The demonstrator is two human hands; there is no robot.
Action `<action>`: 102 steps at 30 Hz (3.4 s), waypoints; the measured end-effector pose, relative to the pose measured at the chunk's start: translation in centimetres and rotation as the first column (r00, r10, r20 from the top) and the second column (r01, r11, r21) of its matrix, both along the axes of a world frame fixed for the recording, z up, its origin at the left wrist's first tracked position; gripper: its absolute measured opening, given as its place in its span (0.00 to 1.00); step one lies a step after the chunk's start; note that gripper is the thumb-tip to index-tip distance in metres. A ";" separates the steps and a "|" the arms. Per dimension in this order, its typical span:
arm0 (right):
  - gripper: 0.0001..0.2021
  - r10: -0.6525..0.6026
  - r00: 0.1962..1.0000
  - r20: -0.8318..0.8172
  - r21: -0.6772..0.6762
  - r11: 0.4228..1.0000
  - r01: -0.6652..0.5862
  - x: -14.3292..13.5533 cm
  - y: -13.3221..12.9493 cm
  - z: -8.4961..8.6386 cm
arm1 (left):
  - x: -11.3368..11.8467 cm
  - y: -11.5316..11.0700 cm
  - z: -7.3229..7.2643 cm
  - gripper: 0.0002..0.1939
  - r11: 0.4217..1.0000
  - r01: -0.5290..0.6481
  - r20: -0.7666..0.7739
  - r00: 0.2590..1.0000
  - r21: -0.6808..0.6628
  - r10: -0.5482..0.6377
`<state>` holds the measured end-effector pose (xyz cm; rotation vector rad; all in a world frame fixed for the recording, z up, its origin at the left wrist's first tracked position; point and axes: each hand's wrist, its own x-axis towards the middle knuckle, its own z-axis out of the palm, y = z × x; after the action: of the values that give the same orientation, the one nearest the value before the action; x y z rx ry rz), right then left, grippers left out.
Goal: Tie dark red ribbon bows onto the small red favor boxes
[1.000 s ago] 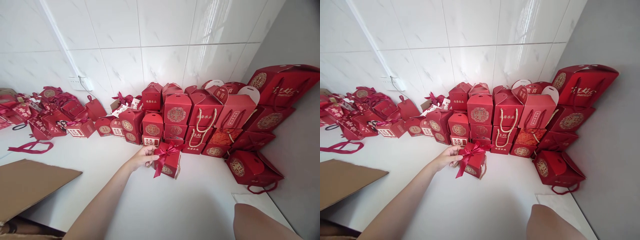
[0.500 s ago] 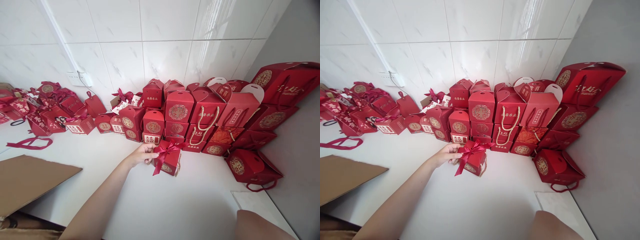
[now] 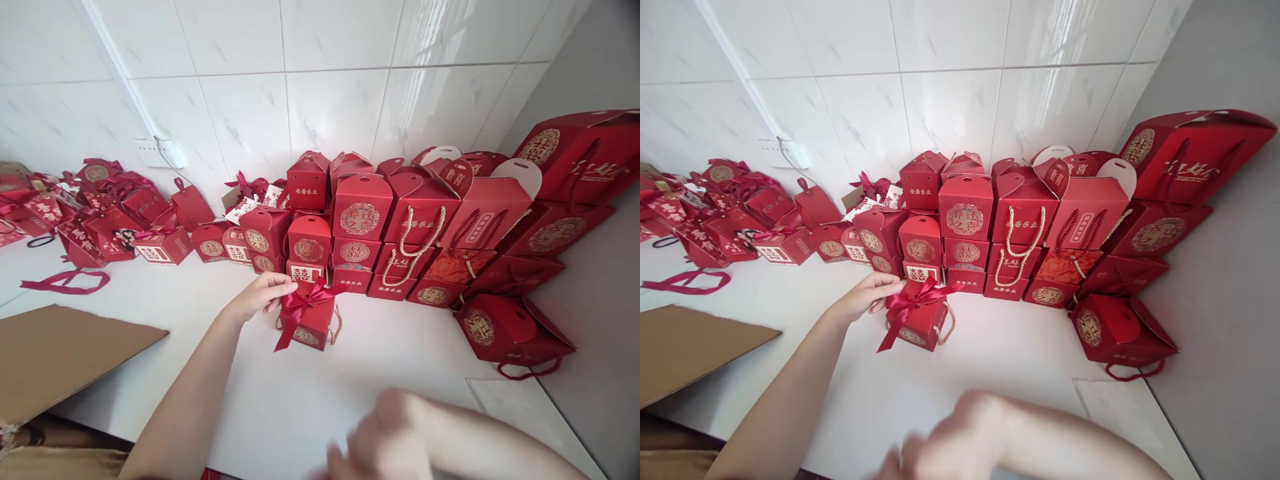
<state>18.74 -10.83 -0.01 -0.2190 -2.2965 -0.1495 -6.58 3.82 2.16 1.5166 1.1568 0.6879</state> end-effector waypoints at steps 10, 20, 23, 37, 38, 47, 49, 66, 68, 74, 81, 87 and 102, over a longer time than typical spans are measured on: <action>0.04 -0.123 0.992 -0.031 0.189 0.974 0.127 -3.5 8.9 -1.9 | -0.5 -0.7 1.7 0.22 0.974 0.220 -0.206 0.952 -0.048 -0.225; 0.17 -0.266 0.958 0.106 0.189 0.951 0.243 -3.9 9.9 -3.0 | 1.0 -0.8 0.9 0.30 0.994 0.030 -0.332 0.943 0.108 0.008; 0.12 -0.305 0.950 0.065 0.206 0.936 0.287 -4.3 9.9 -2.8 | 1.2 -1.0 0.7 0.28 1.000 0.025 -0.309 0.951 0.015 -0.020; 0.10 -0.184 0.982 -0.046 0.137 0.972 0.188 -4.3 10.7 -4.1 | 1.8 -0.7 0.1 0.30 1.000 -0.020 -0.283 0.959 -0.009 0.017; 0.10 -0.177 0.983 -0.042 0.146 0.973 0.181 -4.3 10.7 -4.2 | 1.9 -0.7 0.2 0.31 1.000 -0.020 -0.294 0.956 0.007 0.021; 0.09 -0.085 0.996 -0.022 0.134 0.987 0.088 -4.1 10.5 -3.5 | 1.8 -0.7 0.2 0.30 0.994 0.061 -0.291 0.956 0.086 -0.034; 0.16 0.041 0.998 -0.046 0.072 0.997 -0.038 -3.4 10.6 -2.1 | 1.7 -0.8 0.4 0.26 0.984 0.174 -0.249 0.955 0.035 -0.160; 0.20 0.120 0.980 -0.161 -0.981 -0.132 -0.145 1.3 16.3 0.5 | 0.5 -1.6 2.5 0.14 0.939 0.339 -0.269 0.901 -0.058 -0.341; 0.18 0.128 0.987 -0.101 -0.995 -0.016 -0.100 1.3 16.4 0.6 | 0.5 -1.6 2.5 0.14 0.940 0.336 -0.274 0.900 -0.059 -0.339; 0.20 0.137 0.986 -0.090 -0.996 -0.035 -0.086 1.4 17.1 -0.3 | 0.5 -1.4 2.2 0.14 0.934 0.353 -0.250 0.901 -0.050 -0.354; 0.21 0.079 0.997 -0.026 -0.998 -0.065 -0.021 1.4 17.0 -0.7 | 0.5 -1.4 2.0 0.14 0.922 0.377 -0.212 0.897 -0.088 -0.387; 0.21 0.110 0.990 -0.088 -0.991 -0.107 -0.076 2.4 16.8 0.9 | 0.5 -1.5 2.5 0.14 0.958 0.285 -0.242 0.929 -0.008 -0.279; 0.22 0.216 0.860 0.462 -0.871 0.290 0.396 4.4 15.6 4.0 | 3.4 -2.0 1.7 0.06 0.912 0.287 -0.364 0.915 0.292 -0.171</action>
<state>23.12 4.80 3.98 -1.0670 -2.5646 1.3917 -3.20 1.84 3.82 2.0917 1.1124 0.4956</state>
